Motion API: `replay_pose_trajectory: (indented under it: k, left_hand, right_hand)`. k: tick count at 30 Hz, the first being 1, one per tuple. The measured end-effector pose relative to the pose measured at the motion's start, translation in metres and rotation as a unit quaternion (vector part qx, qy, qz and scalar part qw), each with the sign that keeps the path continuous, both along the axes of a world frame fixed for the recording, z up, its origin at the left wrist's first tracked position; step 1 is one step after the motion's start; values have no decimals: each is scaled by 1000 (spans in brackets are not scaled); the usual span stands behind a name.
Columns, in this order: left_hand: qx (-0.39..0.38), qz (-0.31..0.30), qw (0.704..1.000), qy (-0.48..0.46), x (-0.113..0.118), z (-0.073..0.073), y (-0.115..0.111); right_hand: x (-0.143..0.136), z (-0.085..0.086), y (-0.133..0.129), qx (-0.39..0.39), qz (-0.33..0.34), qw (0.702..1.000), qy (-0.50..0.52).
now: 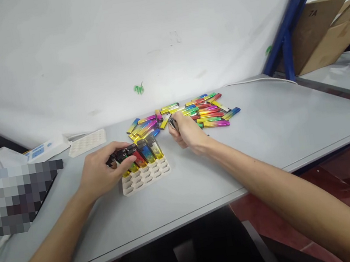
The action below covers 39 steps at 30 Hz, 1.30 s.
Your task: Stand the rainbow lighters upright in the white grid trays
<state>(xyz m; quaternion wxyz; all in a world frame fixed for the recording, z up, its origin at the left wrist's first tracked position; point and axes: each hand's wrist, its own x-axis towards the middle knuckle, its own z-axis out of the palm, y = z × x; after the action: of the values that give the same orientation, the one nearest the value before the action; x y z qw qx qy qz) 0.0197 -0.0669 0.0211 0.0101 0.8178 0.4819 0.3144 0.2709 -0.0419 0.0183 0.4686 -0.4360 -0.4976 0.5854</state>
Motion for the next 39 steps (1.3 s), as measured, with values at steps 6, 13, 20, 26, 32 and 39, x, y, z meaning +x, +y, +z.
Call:
replay_pose_trajectory:
  k: [6, 13, 20, 26, 32, 39]
  left_hand:
    - [-3, -4, 1000, -1, 0, 0, 0]
    - [-8, -4, 1000, -1, 0, -1, 0]
    - [-19, 3, 1000, -7, 1, 0, -2]
    - [-66, -27, 992, -108, -5, -2, 1]
    - [-141, -39, 952, -268, -7, -7, 10]
    - [-177, -31, 928, -328, -3, -8, 12]
  right_hand:
    - [-1, 5, -3, -26, -10, 999, 34]
    - [0, 4, -3, -36, 14, 998, 44]
    - [-2, 7, -6, -43, 8, 998, 49]
    - [0, 6, -4, 0, 8, 998, 56]
    - [11, 15, -13, 138, 63, 988, -19]
    - [-20, 41, -47, 287, 80, 942, -158]
